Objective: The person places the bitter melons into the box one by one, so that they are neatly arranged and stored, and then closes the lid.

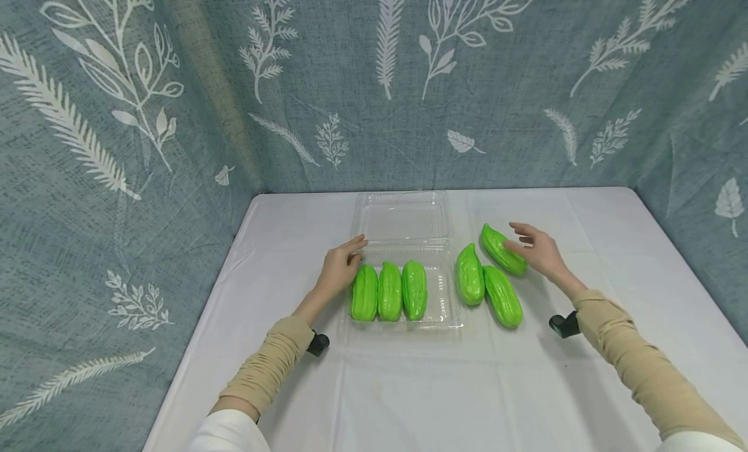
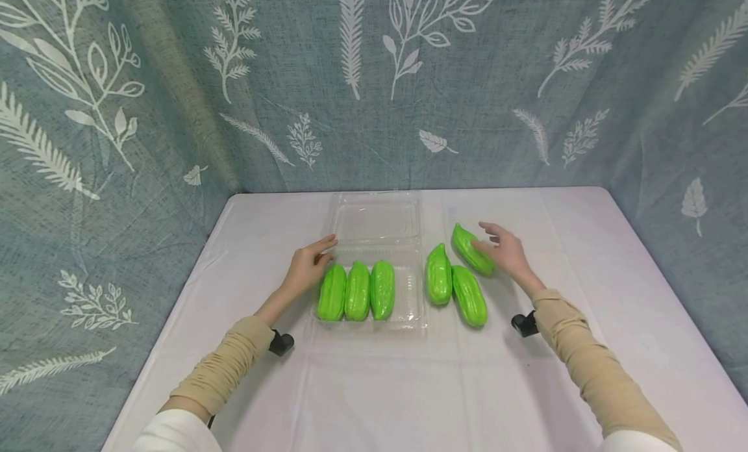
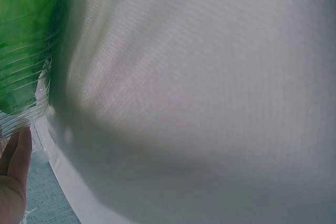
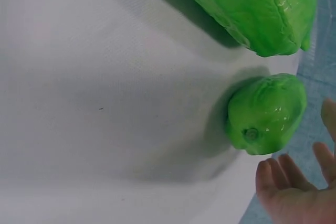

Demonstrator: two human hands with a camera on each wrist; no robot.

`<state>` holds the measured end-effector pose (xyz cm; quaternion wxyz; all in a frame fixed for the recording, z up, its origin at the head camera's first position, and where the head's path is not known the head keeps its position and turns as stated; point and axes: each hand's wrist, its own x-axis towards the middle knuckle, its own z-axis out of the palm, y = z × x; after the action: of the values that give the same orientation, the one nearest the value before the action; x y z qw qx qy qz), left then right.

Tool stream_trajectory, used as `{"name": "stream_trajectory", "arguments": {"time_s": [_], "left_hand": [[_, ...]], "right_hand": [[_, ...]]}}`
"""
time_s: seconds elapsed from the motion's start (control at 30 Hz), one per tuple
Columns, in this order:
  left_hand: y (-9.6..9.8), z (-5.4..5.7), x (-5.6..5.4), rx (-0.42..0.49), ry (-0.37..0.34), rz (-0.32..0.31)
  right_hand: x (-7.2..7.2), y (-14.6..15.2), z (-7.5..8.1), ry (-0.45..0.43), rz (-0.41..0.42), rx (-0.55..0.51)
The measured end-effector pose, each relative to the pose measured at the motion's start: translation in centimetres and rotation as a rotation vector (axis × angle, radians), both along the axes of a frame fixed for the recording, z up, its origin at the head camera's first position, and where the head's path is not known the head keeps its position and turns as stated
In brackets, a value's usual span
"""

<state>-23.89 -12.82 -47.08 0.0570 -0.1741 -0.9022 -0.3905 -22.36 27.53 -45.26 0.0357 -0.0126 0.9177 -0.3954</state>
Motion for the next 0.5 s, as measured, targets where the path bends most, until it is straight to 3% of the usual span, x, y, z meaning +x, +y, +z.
{"name": "stream_trajectory", "arguments": {"time_s": [0.27, 0.5], "left_hand": [[0.00, -0.03, 0.07, -0.005, 0.003, -0.001], [0.06, 0.11, 0.14, -0.008, 0.005, 0.001]], "right_hand": [[0.33, 0.16, -0.26, -0.069, 0.056, 0.017], [0.38, 0.42, -0.73, -0.079, 0.080, 0.028]]}}
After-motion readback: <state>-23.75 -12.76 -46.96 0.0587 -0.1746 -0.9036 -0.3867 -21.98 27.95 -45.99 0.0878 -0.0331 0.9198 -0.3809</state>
